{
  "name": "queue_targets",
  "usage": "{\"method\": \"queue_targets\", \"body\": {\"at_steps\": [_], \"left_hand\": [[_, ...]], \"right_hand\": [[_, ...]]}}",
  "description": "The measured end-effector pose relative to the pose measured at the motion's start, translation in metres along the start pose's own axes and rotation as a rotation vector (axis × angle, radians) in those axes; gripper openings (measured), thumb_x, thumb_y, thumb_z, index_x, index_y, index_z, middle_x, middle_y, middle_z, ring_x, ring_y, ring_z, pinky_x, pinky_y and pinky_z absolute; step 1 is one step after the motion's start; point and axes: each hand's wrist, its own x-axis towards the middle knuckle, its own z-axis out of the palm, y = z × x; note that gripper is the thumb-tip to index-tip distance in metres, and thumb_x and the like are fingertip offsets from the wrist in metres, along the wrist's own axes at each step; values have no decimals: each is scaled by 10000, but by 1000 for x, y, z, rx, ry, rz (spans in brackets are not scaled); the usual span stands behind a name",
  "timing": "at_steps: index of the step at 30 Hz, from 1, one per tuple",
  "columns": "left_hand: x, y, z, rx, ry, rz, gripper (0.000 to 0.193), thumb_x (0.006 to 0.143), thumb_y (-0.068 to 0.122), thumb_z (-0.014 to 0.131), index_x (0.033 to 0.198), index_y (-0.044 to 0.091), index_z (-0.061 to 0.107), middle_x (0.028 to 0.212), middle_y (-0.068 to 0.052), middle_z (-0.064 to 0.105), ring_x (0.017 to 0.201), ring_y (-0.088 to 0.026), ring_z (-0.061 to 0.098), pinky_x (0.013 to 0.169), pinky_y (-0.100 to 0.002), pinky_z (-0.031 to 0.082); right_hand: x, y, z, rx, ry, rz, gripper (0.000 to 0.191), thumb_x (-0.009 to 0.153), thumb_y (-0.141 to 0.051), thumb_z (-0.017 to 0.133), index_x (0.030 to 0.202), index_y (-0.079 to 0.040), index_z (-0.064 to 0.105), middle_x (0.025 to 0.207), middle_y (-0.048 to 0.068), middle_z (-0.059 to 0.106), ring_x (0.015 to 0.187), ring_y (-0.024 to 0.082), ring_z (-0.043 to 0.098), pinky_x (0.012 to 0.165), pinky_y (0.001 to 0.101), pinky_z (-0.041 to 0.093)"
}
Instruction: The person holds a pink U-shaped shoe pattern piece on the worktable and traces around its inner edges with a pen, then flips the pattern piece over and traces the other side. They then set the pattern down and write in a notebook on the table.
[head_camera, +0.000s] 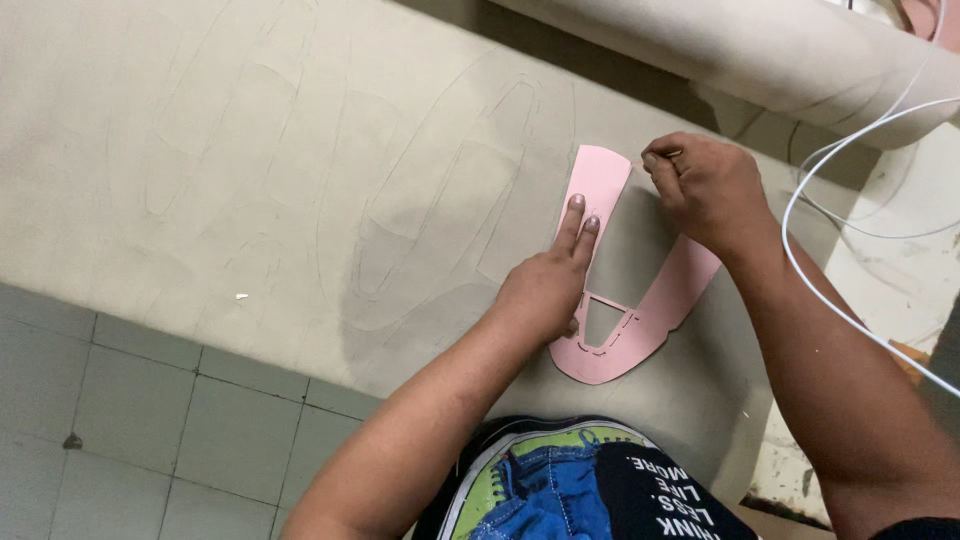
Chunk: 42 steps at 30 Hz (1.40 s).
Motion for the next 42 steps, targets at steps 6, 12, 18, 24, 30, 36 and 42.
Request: {"method": "queue_targets", "body": {"at_steps": [6, 12, 18, 24, 30, 36, 42], "left_hand": [[1, -4, 5, -33, 19, 2, 1359, 509, 82, 966, 1601, 96, 157, 1705, -138, -23, 1123, -361, 656, 857, -434, 582], [0, -7, 7, -56, 38, -7, 1302, 507, 100, 973, 1580, 97, 234, 1713, -106, 1, 1135, -361, 654, 872, -445, 577], [3, -9, 13, -81, 58, -24, 1303, 462, 82, 982, 1559, 105, 279, 1710, -58, 8, 1174, -348, 636, 884, -450, 574], [4, -12, 17, -88, 95, 6, 1347, 411, 115, 1005, 1555, 100, 294, 1703, -62, 14, 1226, -345, 613, 908, -446, 569], [4, -10, 15, -78, 90, 3, 1350, 423, 149, 1017, 1559, 108, 288, 1704, -55, 4, 1246, -331, 600, 921, -440, 564], [3, -9, 16, -90, 88, -28, 1354, 420, 179, 1026, 1561, 138, 297, 1705, -20, 7, 1266, -316, 590, 941, -427, 560], [3, -8, 15, -95, 113, -35, 1339, 415, 186, 1028, 1552, 158, 321, 1701, 8, 27, 1278, -302, 587, 939, -432, 562]], "right_hand": [[-7, -5, 4, 12, 31, 46, 159, 1037, -179, 679, 1046, -35, 747, 971, 154, 736, 872, 328, 718, 805, 402, 570], [-37, -28, 16, 13, -120, -19, 151, 971, -174, 686, 1017, -46, 753, 982, 146, 747, 892, 330, 713, 803, 411, 569], [-35, -18, 17, 123, -26, 113, 172, 1035, -199, 657, 1088, -52, 730, 1018, 134, 747, 896, 304, 729, 813, 398, 576], [-79, -47, 29, 92, -98, 11, 168, 964, -190, 681, 1020, -46, 749, 952, 148, 746, 855, 324, 719, 786, 406, 572], [-90, -52, 25, 233, -28, 113, 164, 994, -177, 654, 1048, -42, 730, 964, 139, 744, 824, 288, 734, 759, 375, 585], [-118, -63, 31, 265, -89, 80, 183, 988, -170, 637, 1056, -35, 740, 973, 128, 764, 864, 273, 749, 776, 358, 587], [-123, -58, 31, 379, -130, 231, 213, 1000, -195, 621, 1094, -36, 728, 972, 114, 769, 876, 235, 775, 784, 335, 599]]}}
